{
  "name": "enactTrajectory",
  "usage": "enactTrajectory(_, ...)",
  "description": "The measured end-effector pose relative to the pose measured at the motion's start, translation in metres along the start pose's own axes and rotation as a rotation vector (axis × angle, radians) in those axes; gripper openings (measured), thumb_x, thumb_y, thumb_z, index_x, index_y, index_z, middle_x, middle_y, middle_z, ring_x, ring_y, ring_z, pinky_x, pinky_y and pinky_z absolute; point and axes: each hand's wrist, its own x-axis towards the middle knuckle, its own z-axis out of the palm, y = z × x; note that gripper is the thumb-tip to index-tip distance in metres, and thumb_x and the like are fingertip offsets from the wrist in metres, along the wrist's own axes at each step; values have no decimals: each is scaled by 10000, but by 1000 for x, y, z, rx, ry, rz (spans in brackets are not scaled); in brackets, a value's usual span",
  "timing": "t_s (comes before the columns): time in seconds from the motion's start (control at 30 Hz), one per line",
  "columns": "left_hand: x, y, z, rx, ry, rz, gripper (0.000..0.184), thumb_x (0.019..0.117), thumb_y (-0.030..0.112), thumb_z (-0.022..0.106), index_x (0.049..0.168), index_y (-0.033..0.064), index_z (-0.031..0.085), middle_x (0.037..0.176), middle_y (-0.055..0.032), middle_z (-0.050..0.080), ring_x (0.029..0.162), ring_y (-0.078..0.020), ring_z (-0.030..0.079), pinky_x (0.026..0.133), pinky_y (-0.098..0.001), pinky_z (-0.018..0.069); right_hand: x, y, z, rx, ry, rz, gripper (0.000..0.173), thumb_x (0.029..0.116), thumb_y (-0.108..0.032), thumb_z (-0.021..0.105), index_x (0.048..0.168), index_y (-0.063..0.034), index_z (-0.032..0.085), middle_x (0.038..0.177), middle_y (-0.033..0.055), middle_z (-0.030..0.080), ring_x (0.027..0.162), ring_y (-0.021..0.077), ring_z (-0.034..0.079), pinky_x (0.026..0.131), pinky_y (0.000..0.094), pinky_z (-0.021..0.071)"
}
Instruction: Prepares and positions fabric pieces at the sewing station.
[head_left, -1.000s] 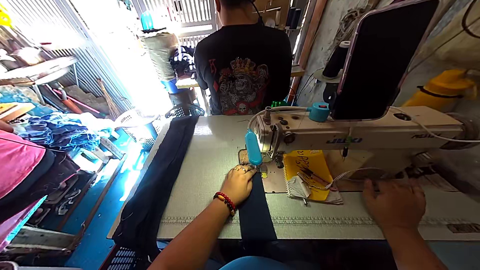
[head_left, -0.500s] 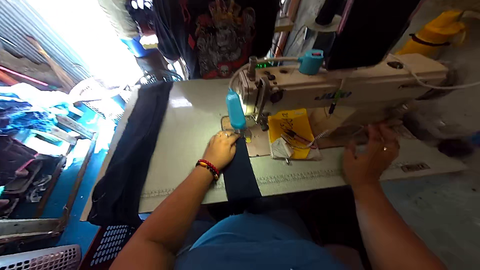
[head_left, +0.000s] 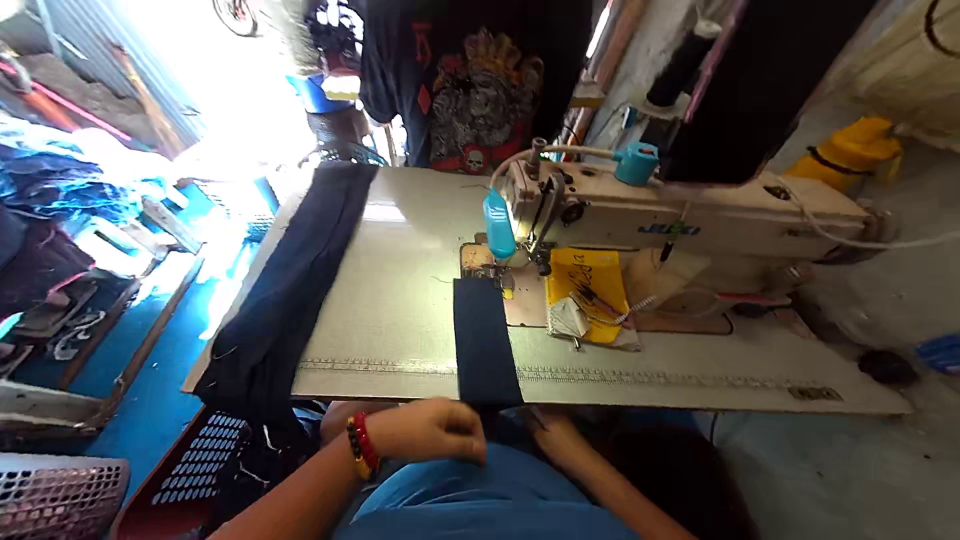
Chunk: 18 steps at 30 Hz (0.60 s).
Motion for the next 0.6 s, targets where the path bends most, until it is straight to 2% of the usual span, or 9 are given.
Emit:
enactTrajectory(0.07, -10, -24, 14, -48, 36, -103, 201, 1019, 203, 599, 1040, 15, 666, 915, -18, 647, 835, -46, 598, 791, -257, 506, 9, -16, 0, -29, -110, 2, 478, 1098, -353, 452, 1328, 18, 648, 1303, 253, 663, 1280, 393, 603, 1120, 585, 419)
enactTrajectory(0.1, -13, -36, 17, -3, 74, -178, 241, 1037, 224, 571, 1083, 2, 653, 957, -64, 646, 881, -97, 603, 829, -305, 502, 14, -18, 4, -8, -125, -7, 513, 1079, -403, 486, 1293, 28, 664, 1274, 259, 673, 1254, 402, 617, 1101, 595, 433)
enactTrajectory(0.17, -12, -50, 19, 97, 58, -346, 411, 1086, 309, 482, 1226, -31, 663, 1216, -203, 669, 1169, -271, 623, 1052, -489, 447, 24, -21, 12, 32, -141, 9, 585, 1047, -490, 520, 1263, 30, 681, 1263, 255, 678, 1251, 391, 617, 1097, 592, 435)
enactTrajectory(0.2, -9, -58, 20, 100, 36, -388, 447, 1096, 328, 448, 1267, -28, 656, 1301, -218, 644, 1257, -296, 591, 1106, -515, 403, 26, -24, 13, 36, -159, 41, 608, 1042, -513, 519, 1273, 27, 674, 1289, 251, 664, 1279, 382, 597, 1114, 581, 418)
enactTrajectory(0.23, -3, -65, 24, 81, 46, -415, 430, 1087, 330, 466, 1281, -4, 657, 1323, -197, 640, 1272, -280, 584, 1115, -504, 402, 28, -25, 15, 20, -171, 60, 615, 1038, -524, 520, 1278, 21, 673, 1299, 246, 662, 1293, 373, 591, 1121, 573, 416)
enactTrajectory(0.37, 24, -67, 32, 181, 98, -507, 463, 1008, 359, 632, 1350, 47, 632, 1342, -179, 645, 1297, -307, 583, 1128, -530, 412, 29, -15, 28, -68, -185, 37, 448, 995, -338, 613, 1153, 73, 695, 1162, 290, 687, 1161, 433, 642, 1018, 626, 464)
enactTrajectory(0.47, 46, -58, 35, 371, 74, -529, 565, 972, 488, 644, 1256, 0, 671, 1269, -238, 666, 1243, -393, 604, 1064, -615, 434, 27, -4, 40, 156, -57, -31, 382, 888, -162, 720, 1206, 48, 684, 1127, 225, 719, 1096, 330, 686, 1003, 537, 513)
enactTrajectory(0.53, 58, -53, 38, 429, 15, -575, 645, 984, 542, 601, 1275, -31, 641, 1303, -266, 639, 1271, -428, 577, 1062, -646, 415, 24, -4, 45, 229, 0, -69, 358, 917, -103, 668, 1226, 78, 665, 1144, 243, 710, 1099, 323, 685, 1014, 497, 513)
enactTrajectory(0.6, 66, -55, 42, 473, 16, -614, 654, 979, 567, 581, 1268, -16, 648, 1288, -254, 650, 1252, -427, 590, 1029, -657, 427, 23, -10, 41, 159, 18, -34, 350, 1001, -141, 603, 1251, 98, 651, 1198, 283, 686, 1175, 380, 652, 1073, 523, 467)
